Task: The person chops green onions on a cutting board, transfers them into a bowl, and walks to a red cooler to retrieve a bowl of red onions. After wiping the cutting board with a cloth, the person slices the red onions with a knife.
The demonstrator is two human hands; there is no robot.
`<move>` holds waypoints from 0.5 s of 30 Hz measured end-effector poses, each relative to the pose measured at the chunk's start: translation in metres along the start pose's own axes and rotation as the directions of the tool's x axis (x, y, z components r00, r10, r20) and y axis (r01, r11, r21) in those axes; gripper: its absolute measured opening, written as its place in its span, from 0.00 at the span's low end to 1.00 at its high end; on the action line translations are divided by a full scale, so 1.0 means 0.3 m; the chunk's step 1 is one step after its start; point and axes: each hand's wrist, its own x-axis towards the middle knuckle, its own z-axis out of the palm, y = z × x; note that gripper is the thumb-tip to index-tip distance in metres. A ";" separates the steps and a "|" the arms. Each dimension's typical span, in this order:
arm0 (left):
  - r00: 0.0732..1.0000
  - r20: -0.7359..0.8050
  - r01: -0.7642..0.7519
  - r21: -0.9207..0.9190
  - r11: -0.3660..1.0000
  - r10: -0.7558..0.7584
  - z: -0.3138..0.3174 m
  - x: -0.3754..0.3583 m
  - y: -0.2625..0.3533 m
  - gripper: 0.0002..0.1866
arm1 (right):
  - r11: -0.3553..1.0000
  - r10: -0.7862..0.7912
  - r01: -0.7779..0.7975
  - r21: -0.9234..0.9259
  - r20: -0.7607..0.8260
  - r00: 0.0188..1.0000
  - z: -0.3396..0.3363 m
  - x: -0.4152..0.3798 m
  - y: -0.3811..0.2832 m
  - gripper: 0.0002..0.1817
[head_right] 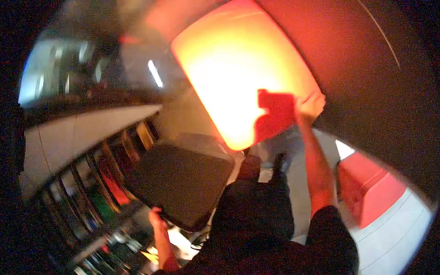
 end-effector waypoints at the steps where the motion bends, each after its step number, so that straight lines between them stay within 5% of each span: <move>1: 0.998 -0.061 -0.032 -0.003 0.999 0.032 -0.012 -0.004 -0.034 0.05 | 0.894 -0.387 0.385 0.231 -0.037 0.921 -0.029 -0.113 -0.042 0.37; 2: 0.992 -0.129 0.010 -0.014 1.000 -0.012 -0.084 0.068 -0.138 0.04 | 0.671 -0.681 0.651 0.356 -0.052 0.730 -0.042 -0.232 -0.105 0.37; 3: 0.980 -0.160 0.114 -0.062 0.992 -0.123 -0.034 0.009 -0.096 0.01 | 0.430 -0.871 0.812 0.394 -0.054 0.488 -0.070 -0.353 -0.181 0.36; 4: 0.991 -0.105 0.062 -0.225 0.972 -0.088 -0.004 -0.040 -0.092 0.07 | 0.205 -0.973 0.904 0.376 -0.021 0.229 -0.106 -0.452 -0.258 0.36; 6: 0.983 -0.180 0.009 -0.166 0.986 -0.039 0.062 -0.148 -0.053 0.13 | -0.090 -0.946 0.890 0.447 0.241 -0.217 -0.255 -0.578 -0.421 0.36; 8: 0.984 -0.152 0.043 -0.306 0.951 -0.093 0.075 -0.234 -0.070 0.17 | -0.366 -0.722 0.874 0.320 0.495 -0.484 -0.332 -0.629 -0.572 0.36; 11: 0.977 -0.181 0.036 -0.380 0.924 -0.113 0.053 -0.322 -0.185 0.21 | -0.615 -0.424 0.786 0.072 0.810 -0.406 -0.271 -0.682 -0.715 0.35; 15: 0.968 -0.200 0.035 -0.498 0.867 -0.153 0.019 -0.390 -0.262 0.26 | -0.655 -0.404 0.753 -0.067 0.872 -0.274 -0.034 -0.599 -0.838 0.27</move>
